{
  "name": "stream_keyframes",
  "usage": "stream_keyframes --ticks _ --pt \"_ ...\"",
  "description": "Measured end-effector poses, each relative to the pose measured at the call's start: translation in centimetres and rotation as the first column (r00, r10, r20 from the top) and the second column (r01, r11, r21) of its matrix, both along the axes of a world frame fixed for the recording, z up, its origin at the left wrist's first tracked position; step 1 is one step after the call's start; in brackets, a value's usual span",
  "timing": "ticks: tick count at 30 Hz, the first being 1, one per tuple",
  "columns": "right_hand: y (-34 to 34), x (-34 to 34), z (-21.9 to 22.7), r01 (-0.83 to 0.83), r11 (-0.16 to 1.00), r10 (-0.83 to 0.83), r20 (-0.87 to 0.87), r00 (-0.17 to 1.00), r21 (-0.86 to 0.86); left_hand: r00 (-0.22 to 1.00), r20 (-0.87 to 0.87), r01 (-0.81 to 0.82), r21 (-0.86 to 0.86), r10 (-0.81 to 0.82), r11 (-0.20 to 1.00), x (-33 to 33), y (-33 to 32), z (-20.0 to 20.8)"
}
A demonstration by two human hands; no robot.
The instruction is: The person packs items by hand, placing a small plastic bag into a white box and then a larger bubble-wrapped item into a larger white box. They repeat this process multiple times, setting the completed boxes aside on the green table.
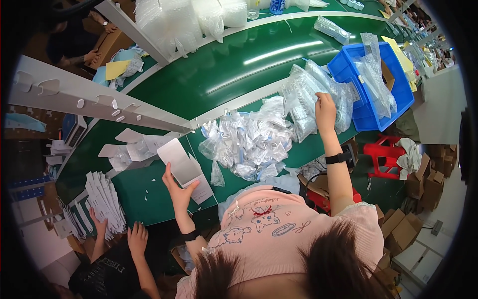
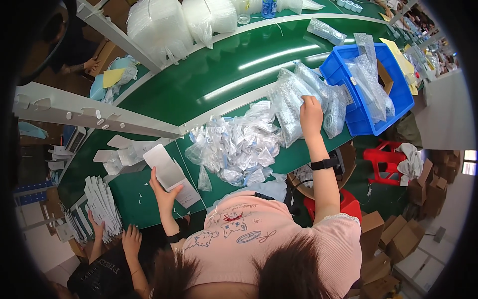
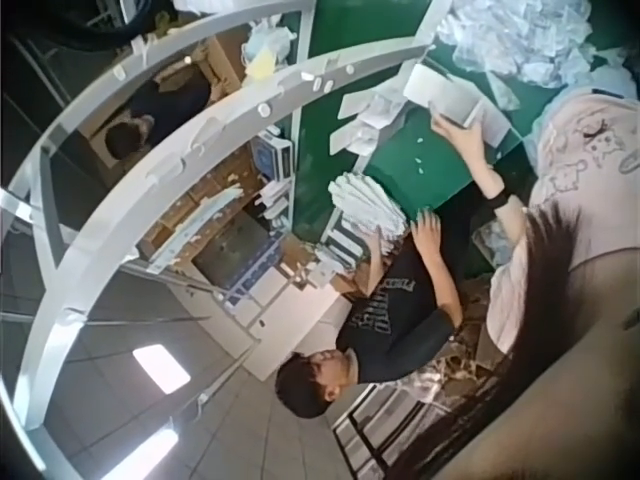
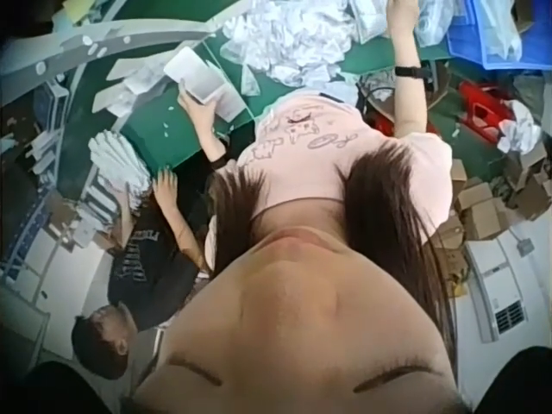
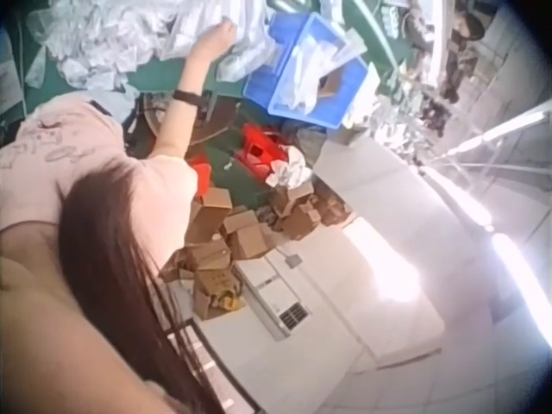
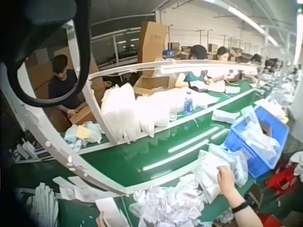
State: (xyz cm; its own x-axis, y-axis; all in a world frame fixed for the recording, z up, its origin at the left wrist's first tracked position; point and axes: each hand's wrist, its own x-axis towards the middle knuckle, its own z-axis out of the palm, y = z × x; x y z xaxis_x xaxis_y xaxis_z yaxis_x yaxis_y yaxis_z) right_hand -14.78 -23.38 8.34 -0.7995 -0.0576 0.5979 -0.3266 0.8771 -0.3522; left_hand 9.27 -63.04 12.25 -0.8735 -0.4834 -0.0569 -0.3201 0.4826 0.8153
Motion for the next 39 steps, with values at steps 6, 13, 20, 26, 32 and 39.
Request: stream_keyframes --ticks 6,13,20,26,32,39 --pt "0.1 -1.2 -7.1 -0.044 0.978 -0.094 0.623 0.777 0.203 0.994 -0.105 0.009 -0.01 -0.01 1.0 -1.0 0.1 -1.2" --pt "-4.1 -2.1 -8.2 0.062 0.909 -0.303 0.553 0.776 0.412 0.963 -0.269 -0.017 -0.184 -0.034 0.983 -2.4 0.4 -2.5" --pt "-4.6 -0.7 -6.3 -0.056 0.906 -0.218 0.578 0.786 0.419 0.944 -0.31 -0.015 -0.381 -0.112 0.925 -3.7 -0.1 -3.1" --pt "-3.5 2.8 3.9 -0.011 0.999 0.021 0.215 0.976 -0.048 0.933 -0.36 -0.085 -0.303 -0.031 0.949 -3.8 -0.1 -4.2" --pt "-14.3 7.4 14.3 -0.157 0.236 0.446 -0.036 0.894 -0.959 0.877 -0.48 -0.078 -0.128 0.007 0.989 -4.1 0.6 -6.8" --pt "-30.2 9.9 4.1 -0.387 0.316 0.595 -0.137 0.792 -0.866 0.853 -0.514 -0.139 -0.056 0.091 0.989 -4.6 1.6 -6.3"
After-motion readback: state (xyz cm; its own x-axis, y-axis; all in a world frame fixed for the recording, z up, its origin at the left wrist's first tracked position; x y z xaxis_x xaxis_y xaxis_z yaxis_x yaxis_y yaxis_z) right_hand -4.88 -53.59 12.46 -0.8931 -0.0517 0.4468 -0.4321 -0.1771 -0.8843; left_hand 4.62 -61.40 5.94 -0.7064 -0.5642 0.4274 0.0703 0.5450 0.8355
